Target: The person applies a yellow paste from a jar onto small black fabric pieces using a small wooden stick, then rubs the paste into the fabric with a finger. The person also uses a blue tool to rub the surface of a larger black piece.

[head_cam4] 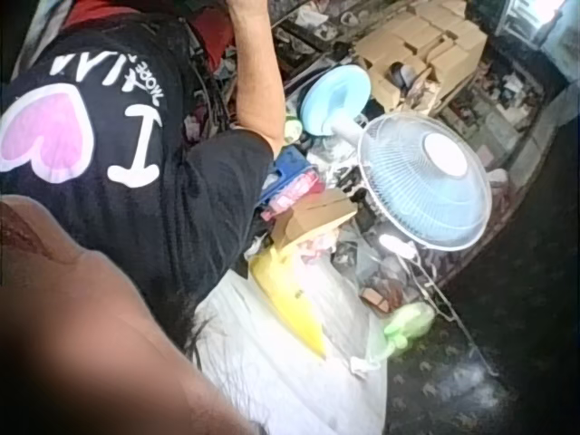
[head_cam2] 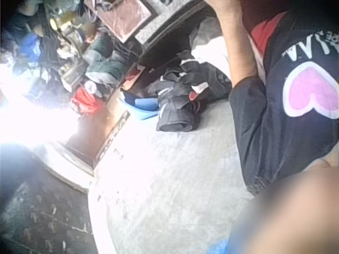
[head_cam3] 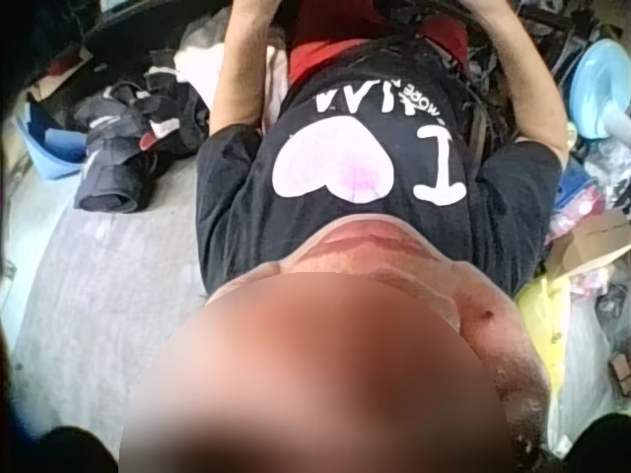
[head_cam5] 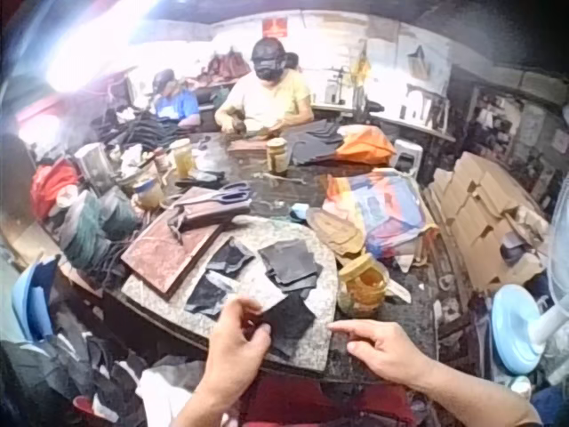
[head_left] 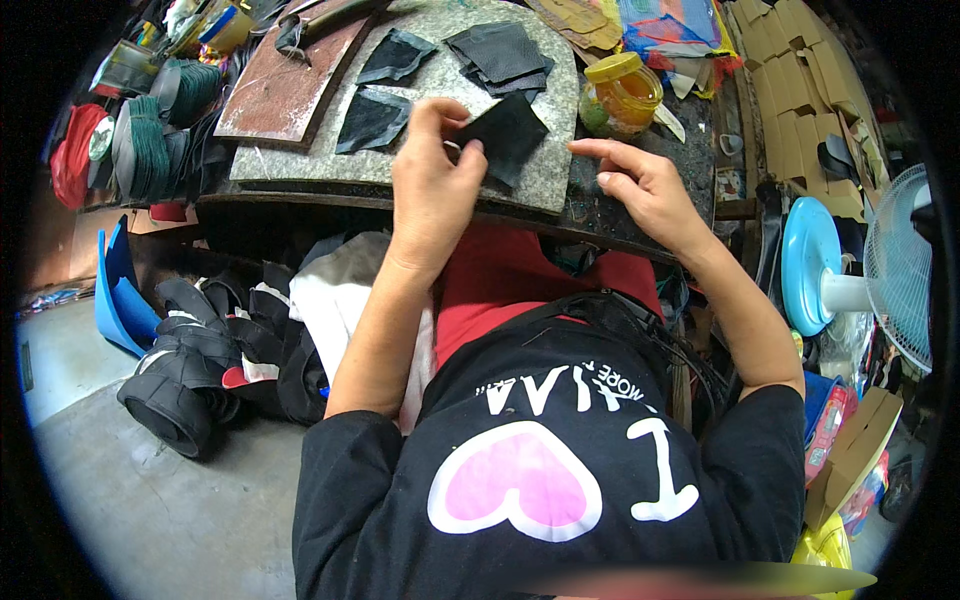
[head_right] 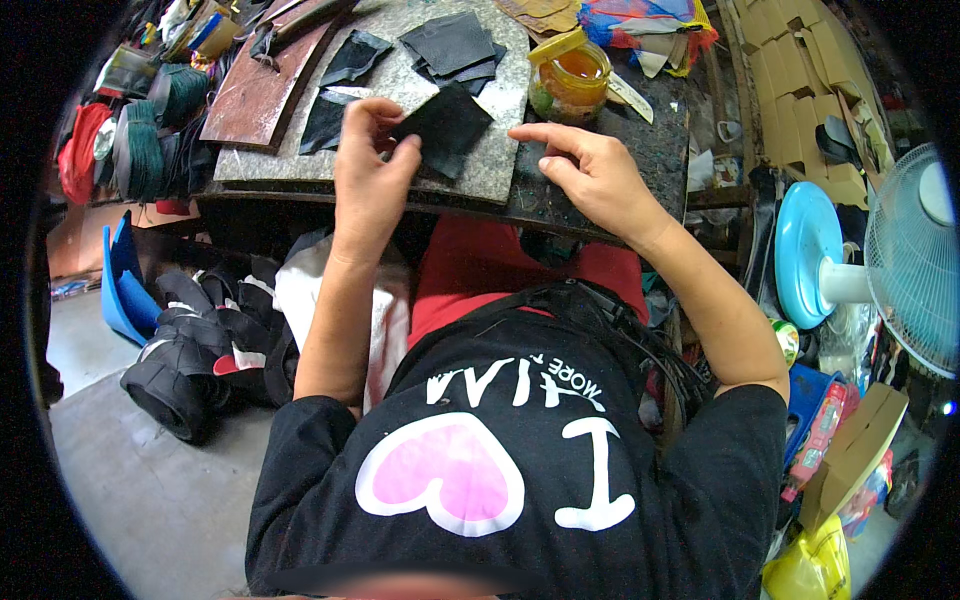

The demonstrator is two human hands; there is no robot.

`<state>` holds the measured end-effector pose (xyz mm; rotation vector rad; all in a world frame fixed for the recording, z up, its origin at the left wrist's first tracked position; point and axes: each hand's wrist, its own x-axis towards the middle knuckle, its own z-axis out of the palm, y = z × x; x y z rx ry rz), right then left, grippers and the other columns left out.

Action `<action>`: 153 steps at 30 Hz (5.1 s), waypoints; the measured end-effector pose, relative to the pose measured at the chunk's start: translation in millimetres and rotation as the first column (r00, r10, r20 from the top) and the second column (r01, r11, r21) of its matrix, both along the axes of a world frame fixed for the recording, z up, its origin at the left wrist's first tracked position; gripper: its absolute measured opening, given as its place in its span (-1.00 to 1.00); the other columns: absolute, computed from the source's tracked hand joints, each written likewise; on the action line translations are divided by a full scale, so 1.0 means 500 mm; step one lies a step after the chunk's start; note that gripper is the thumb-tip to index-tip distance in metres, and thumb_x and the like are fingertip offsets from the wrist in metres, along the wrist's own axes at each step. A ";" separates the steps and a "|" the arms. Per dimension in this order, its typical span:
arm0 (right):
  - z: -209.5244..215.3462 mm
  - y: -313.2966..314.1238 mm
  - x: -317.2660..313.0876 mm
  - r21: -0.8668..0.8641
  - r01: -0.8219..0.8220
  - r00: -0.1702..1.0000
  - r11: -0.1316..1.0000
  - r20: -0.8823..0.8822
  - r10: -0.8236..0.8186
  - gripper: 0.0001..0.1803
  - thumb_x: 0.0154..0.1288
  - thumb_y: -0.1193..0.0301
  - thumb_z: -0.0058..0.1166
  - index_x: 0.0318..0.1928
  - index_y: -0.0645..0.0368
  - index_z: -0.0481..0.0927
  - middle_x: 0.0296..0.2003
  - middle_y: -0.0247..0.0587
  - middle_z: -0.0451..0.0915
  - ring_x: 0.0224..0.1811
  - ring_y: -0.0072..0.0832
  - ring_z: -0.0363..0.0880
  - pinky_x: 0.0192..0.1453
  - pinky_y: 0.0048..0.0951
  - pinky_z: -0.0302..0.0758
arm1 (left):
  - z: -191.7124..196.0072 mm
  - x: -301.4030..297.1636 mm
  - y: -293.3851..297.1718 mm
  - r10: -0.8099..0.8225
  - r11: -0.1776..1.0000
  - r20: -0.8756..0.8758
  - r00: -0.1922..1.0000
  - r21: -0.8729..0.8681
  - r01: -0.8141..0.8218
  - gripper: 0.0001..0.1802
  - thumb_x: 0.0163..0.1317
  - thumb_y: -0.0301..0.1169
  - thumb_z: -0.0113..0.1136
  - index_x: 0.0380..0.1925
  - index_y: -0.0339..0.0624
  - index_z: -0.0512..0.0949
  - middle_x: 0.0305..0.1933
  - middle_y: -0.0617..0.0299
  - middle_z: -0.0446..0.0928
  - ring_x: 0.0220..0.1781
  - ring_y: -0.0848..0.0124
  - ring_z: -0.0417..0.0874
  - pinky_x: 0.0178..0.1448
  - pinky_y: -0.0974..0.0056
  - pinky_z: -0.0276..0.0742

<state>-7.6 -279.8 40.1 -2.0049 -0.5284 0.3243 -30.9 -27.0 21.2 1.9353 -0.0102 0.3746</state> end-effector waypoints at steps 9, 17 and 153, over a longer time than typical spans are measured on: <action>-0.011 -0.004 -0.003 0.021 -0.083 0.993 0.996 -0.084 0.084 -0.58 0.33 0.55 0.03 0.19 0.15 0.65 -0.11 -0.25 0.73 -0.08 -0.58 0.63 0.12 -0.49 0.52 | 0.023 0.047 0.044 -0.383 0.921 -0.126 0.915 -0.124 0.369 -0.42 0.15 -0.68 0.27 0.21 -0.16 0.47 -0.19 0.27 0.53 -0.16 0.56 0.55 -0.06 0.42 0.52; -0.008 0.027 0.018 -0.092 -0.072 0.948 0.993 0.305 0.097 -0.52 0.28 0.53 0.03 0.18 -0.12 0.69 -0.34 -0.20 0.54 -0.36 -0.35 0.55 -0.21 -0.39 0.52 | 0.033 0.088 0.026 -0.417 0.810 -0.090 0.905 0.416 0.414 -0.43 -0.02 -0.63 0.43 0.08 -0.22 0.57 -0.35 0.05 0.61 -0.29 0.21 0.66 -0.14 0.22 0.58; -0.047 0.048 0.032 -0.235 -0.008 0.951 0.972 0.299 0.080 -0.53 0.40 0.55 -0.01 0.29 0.05 0.58 0.03 0.02 0.69 0.10 -0.18 0.69 0.20 -0.34 0.54 | 0.012 0.069 0.052 -0.455 0.819 -0.035 0.890 0.375 0.434 -0.70 0.04 -0.57 0.37 -0.17 -0.33 0.65 -0.07 0.04 0.59 0.07 0.10 0.63 0.22 0.19 0.50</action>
